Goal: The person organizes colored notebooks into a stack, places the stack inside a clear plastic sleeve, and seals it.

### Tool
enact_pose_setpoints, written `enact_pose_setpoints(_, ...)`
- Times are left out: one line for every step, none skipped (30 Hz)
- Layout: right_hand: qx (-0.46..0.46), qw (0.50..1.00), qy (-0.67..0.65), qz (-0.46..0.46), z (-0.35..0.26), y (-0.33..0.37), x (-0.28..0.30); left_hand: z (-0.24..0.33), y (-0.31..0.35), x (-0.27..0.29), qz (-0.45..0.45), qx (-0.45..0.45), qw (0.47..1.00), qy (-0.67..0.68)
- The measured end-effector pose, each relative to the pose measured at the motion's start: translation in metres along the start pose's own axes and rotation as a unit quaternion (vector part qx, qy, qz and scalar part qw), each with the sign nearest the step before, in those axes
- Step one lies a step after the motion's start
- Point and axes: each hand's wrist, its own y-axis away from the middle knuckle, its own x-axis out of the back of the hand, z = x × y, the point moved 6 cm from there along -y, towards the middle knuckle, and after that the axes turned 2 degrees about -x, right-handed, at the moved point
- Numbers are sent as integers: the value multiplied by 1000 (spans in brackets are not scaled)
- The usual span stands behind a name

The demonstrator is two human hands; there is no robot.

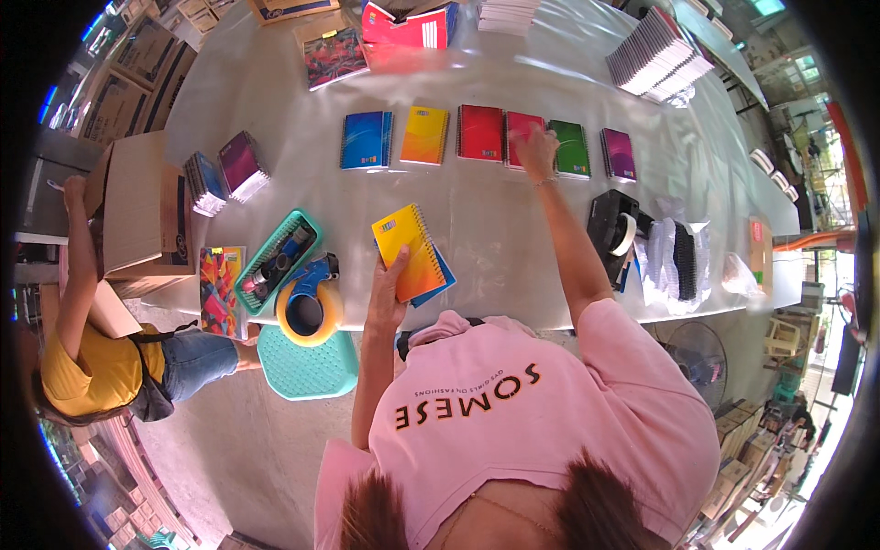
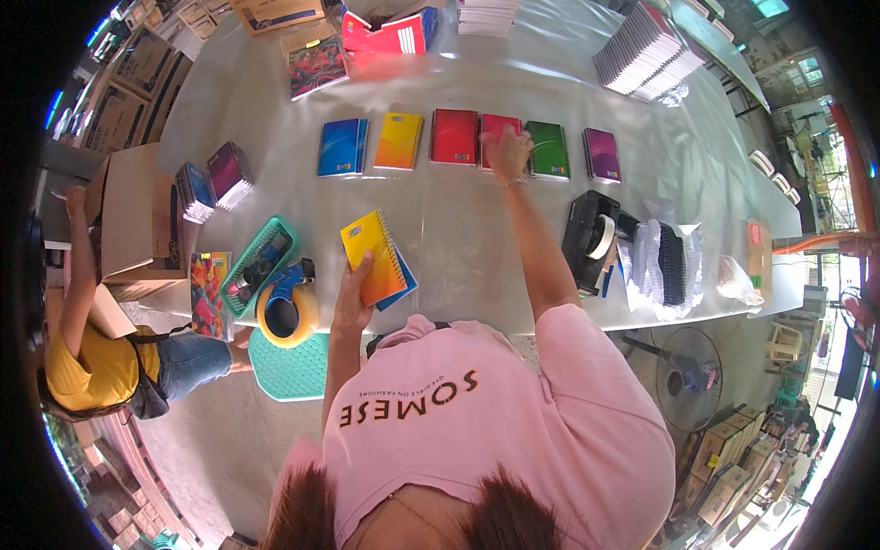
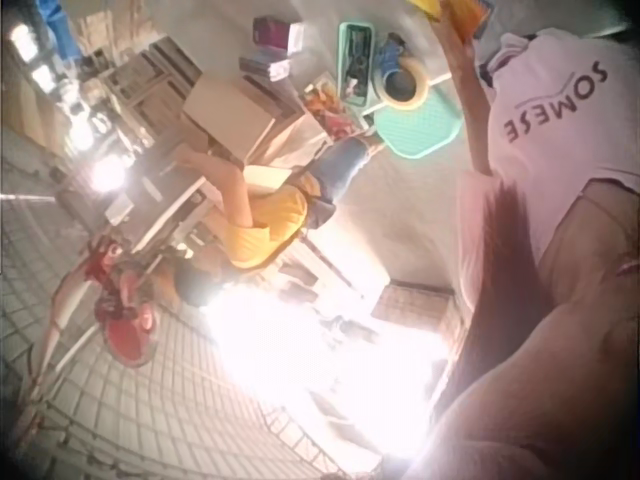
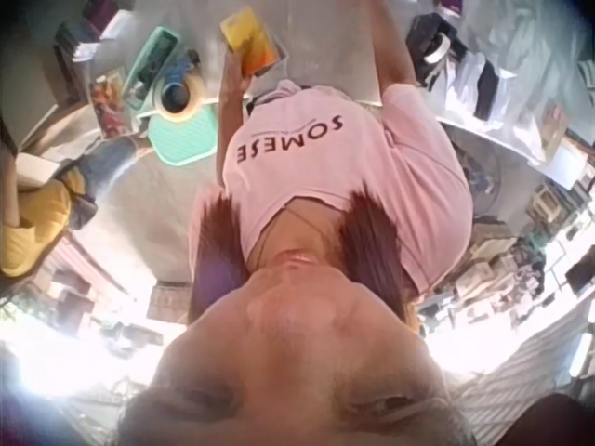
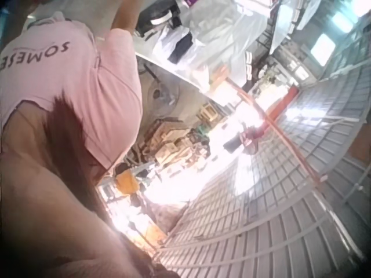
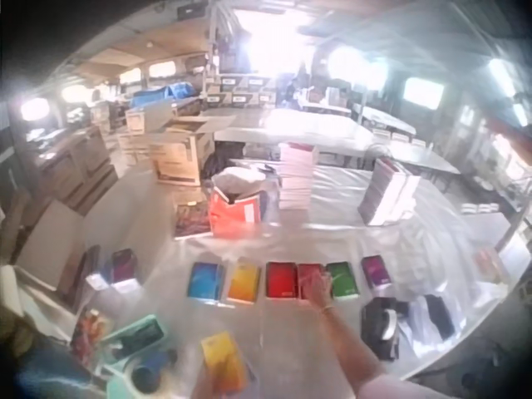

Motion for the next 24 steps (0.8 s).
enact_pose_setpoints(-31,998,-41,30,8,-3,7,0,-2,-5,-10,-1,1000,1)
enact_pose_setpoints(-39,999,-2,7,14,-4,7,1,-2,-11,-17,-1,1000,3)
enact_pose_setpoints(-46,998,38,-16,21,-3,6,2,-3,-17,-24,0,1000,5)
enact_pose_setpoints(-53,995,77,-40,24,-1,2,4,-4,-21,-29,0,1000,8)
enact_pose_setpoints(-59,993,87,-46,25,-2,0,5,-6,-25,-43,17,998,40)
enact_pose_setpoints(-64,992,97,-52,21,-5,-3,7,-8,-28,-55,34,995,73)
enact_pose_setpoints(-68,990,106,-60,18,-9,-6,8,-10,-31,-66,49,991,106)
enact_pose_setpoints(-86,987,106,-90,15,-14,-10,12,-14,-33,-64,46,992,101)
enact_pose_setpoints(-102,982,106,-122,11,-18,-14,15,-16,-35,-60,41,993,96)
enact_pose_setpoints(-116,976,105,-154,5,-23,-18,18,-18,-36,-55,35,994,91)
enact_pose_setpoints(-129,971,113,-167,18,-38,-22,16,-25,-45,-57,41,993,98)
enact_pose_setpoints(-150,966,121,-172,44,-59,-23,11,-34,-62,-70,53,991,104)
enact_pose_setpoints(-164,961,128,-182,59,-71,-23,7,-41,-71,-75,61,989,111)
enact_pose_setpoints(-175,959,114,-192,45,-64,-28,7,-44,-64,-70,51,989,124)
enact_pose_setpoints(-180,957,100,-205,25,-53,-30,8,-45,-52,-61,36,988,139)
enact_pose_setpoints(-186,954,87,-216,4,-43,-30,10,-46,-40,-54,21,986,154)
enact_pose_setpoints(-161,966,82,-185,15,-52,-24,3,-52,-48,-61,27,986,153)
enact_pose_setpoints(-135,976,76,-154,26,-59,-19,0,-57,-58,-68,31,986,151)
enact_pose_setpoints(-95,988,28,-120,38,-69,-8,-5,-61,-70,-77,37,985,148)
enact_pose_setpoints(-49,994,-18,-95,41,-71,2,-8,-66,-79,-81,39,987,137)
enact_pose_setpoints(27,989,-114,-90,13,-49,8,-4,-64,-68,-61,28,990,127)
enact_pose_setpoints(95,971,-207,-79,-8,-28,23,-3,-62,-62,-47,23,992,116)
enact_pose_setpoints(117,950,-275,-91,-14,-15,36,-8,-65,-63,-46,27,994,95)
enact_pose_setpoints(138,924,-343,-101,-22,-3,50,-11,-70,-64,-47,32,996,73)
